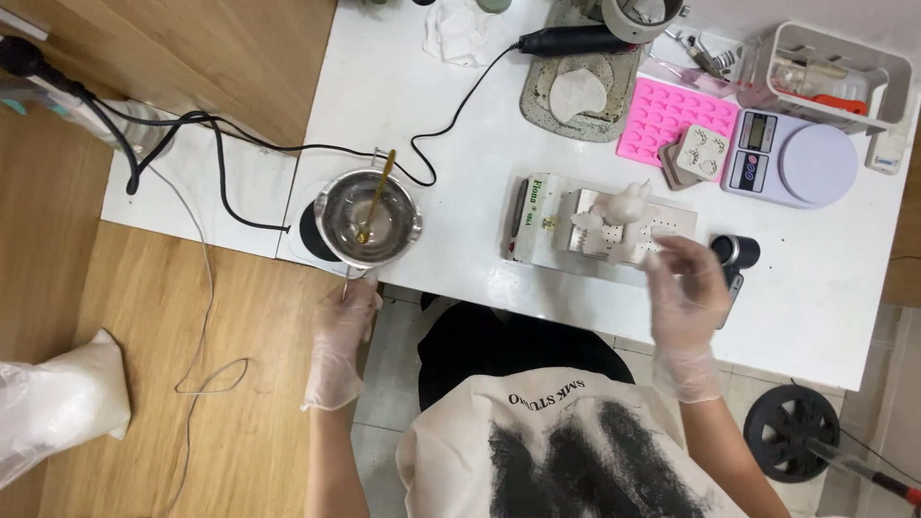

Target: Preparing and assembling decorative candles at a workbench by melting wax and using molds.

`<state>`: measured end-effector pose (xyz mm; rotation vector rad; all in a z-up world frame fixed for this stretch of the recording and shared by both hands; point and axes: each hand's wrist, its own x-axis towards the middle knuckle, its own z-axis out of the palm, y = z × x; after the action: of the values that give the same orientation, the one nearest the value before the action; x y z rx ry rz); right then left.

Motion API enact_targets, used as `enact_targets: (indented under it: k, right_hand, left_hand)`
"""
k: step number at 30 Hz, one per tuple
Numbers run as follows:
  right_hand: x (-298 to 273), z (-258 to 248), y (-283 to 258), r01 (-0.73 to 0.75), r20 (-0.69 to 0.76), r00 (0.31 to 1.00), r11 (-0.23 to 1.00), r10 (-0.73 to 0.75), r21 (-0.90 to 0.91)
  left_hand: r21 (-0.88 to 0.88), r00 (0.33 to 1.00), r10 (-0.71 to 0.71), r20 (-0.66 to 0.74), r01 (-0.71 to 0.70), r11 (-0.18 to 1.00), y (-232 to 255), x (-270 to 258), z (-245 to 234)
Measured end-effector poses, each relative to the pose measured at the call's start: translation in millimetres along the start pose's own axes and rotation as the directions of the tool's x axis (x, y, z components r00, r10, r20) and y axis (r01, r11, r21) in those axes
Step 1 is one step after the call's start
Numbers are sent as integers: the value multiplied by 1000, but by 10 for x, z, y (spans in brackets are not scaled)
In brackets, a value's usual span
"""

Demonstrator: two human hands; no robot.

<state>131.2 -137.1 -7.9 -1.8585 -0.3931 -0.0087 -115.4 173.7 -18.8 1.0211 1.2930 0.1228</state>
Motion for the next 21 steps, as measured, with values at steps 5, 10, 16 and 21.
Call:
enact_targets:
  k: [5,10,16,21]
  right_hand:
    - [-106,387,-247,-132,274,957,985,97,110]
    - [104,690,-221,-343,415,878,920,241,191]
    - [185,909,-246,-386,277,908,882,313,269]
    - [241,698,-300,-325,215,940,888,265,325]
  left_hand:
    - [214,1000,-13,6,12,977,49,-460,464]
    - [253,960,198,196,-245,936,-103,-710,730]
    - [364,945,201,257,-287,886,2,-980,901]
    - [503,948,175,265,-290,814,114,-1140,963]
